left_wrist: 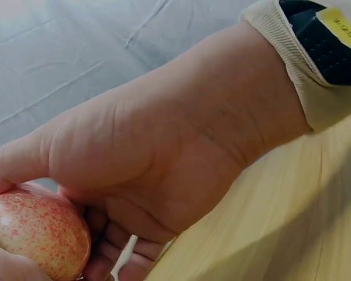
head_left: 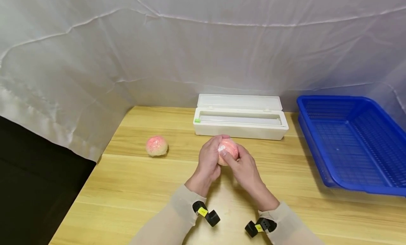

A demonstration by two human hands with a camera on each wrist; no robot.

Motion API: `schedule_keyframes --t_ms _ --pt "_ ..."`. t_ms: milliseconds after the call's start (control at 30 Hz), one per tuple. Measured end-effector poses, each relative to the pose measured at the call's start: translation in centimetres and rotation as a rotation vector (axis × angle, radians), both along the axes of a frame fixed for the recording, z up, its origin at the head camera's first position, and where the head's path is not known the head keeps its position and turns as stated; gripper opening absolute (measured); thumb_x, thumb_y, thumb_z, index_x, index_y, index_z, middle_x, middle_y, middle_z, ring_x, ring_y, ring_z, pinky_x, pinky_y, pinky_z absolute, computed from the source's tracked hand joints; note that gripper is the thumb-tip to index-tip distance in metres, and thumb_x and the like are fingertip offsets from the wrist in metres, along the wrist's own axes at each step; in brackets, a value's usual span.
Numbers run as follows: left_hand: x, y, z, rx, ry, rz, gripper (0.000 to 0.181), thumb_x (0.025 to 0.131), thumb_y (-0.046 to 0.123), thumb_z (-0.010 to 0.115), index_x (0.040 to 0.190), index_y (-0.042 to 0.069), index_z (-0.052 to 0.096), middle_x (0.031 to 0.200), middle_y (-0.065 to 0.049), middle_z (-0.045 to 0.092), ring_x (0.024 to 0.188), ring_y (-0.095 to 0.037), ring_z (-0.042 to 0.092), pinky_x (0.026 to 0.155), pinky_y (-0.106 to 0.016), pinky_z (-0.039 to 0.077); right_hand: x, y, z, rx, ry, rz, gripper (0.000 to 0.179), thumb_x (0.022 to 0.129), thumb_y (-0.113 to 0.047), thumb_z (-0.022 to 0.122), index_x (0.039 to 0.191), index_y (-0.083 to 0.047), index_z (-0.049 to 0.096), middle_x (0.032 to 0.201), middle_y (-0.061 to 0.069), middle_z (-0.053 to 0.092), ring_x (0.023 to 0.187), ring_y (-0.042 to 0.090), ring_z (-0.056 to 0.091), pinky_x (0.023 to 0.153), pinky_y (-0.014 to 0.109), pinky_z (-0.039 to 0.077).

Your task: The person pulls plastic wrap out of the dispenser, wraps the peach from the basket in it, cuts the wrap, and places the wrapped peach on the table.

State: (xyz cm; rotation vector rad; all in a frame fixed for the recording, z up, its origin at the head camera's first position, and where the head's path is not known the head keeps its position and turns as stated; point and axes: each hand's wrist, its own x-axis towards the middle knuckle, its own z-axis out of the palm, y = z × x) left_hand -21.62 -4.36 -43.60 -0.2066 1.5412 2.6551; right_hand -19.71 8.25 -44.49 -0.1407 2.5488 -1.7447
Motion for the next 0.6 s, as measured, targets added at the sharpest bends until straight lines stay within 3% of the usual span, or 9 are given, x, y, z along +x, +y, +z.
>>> schedule_keyframes --t_ms 167,233,333,433,500,600 --pt "0.1 0.1 0.1 -0.024 0.013 0.022 0.03 0.106 0.02 0.053 0.11 -0.002 0.074 0.109 -0.008 0.067 0.096 -0.016 0.065 0.076 -0.025 0.06 -0.2 0.5 0.2 -0.232 -0.1 0.022 0.053 0.112 -0.041 0.038 0.14 -0.001 0.061 0.123 0.021 0.067 0.098 0.022 0.062 0.079 0.042 0.059" --pt "0.1 0.2 0.1 -0.034 0.022 0.022 0.03 0.107 0.021 0.053 0.11 -0.001 0.073 0.109 -0.008 0.068 0.095 -0.016 0.066 0.075 -0.024 0.06 -0.1 0.5 0.1 -0.163 -0.053 0.023 0.056 0.112 -0.044 0.04 0.146 -0.003 0.056 0.129 0.022 0.066 0.103 0.025 0.063 0.083 0.046 0.059" --pt "0.3 0.4 0.2 -0.054 0.038 0.015 0.03 0.108 0.02 0.051 0.11 -0.002 0.073 0.103 -0.007 0.068 0.089 -0.014 0.067 0.069 -0.023 0.06 0.3 0.0 -0.2 0.052 0.077 0.011 0.061 0.11 -0.048 0.048 0.155 -0.007 0.046 0.137 0.021 0.063 0.112 0.033 0.063 0.091 0.052 0.056" --pt "0.5 0.7 0.3 -0.085 0.064 0.006 0.032 0.109 0.019 0.048 0.112 -0.003 0.072 0.1 -0.007 0.068 0.084 -0.013 0.067 0.066 -0.022 0.059 0.4 -0.4 -0.6 0.202 0.177 -0.032 0.063 0.109 -0.049 0.05 0.154 -0.005 0.044 0.136 0.021 0.064 0.118 0.037 0.063 0.095 0.055 0.052" --pt "0.5 0.7 0.2 -0.102 0.079 0.015 0.032 0.109 0.018 0.048 0.112 -0.004 0.071 0.1 -0.006 0.067 0.083 -0.012 0.066 0.065 -0.021 0.059 0.4 -0.6 -0.6 0.205 0.187 -0.044 0.058 0.112 -0.048 0.043 0.151 -0.005 0.047 0.133 0.021 0.066 0.117 0.038 0.063 0.096 0.057 0.051" --pt "0.5 0.8 0.1 -0.129 0.092 0.037 0.032 0.109 0.017 0.048 0.113 -0.005 0.07 0.097 -0.005 0.067 0.08 -0.011 0.065 0.063 -0.02 0.057 0.4 -0.7 -0.3 0.162 0.133 -0.05 0.059 0.113 -0.053 0.037 0.151 -0.01 0.049 0.132 0.019 0.067 0.117 0.035 0.062 0.098 0.057 0.051"
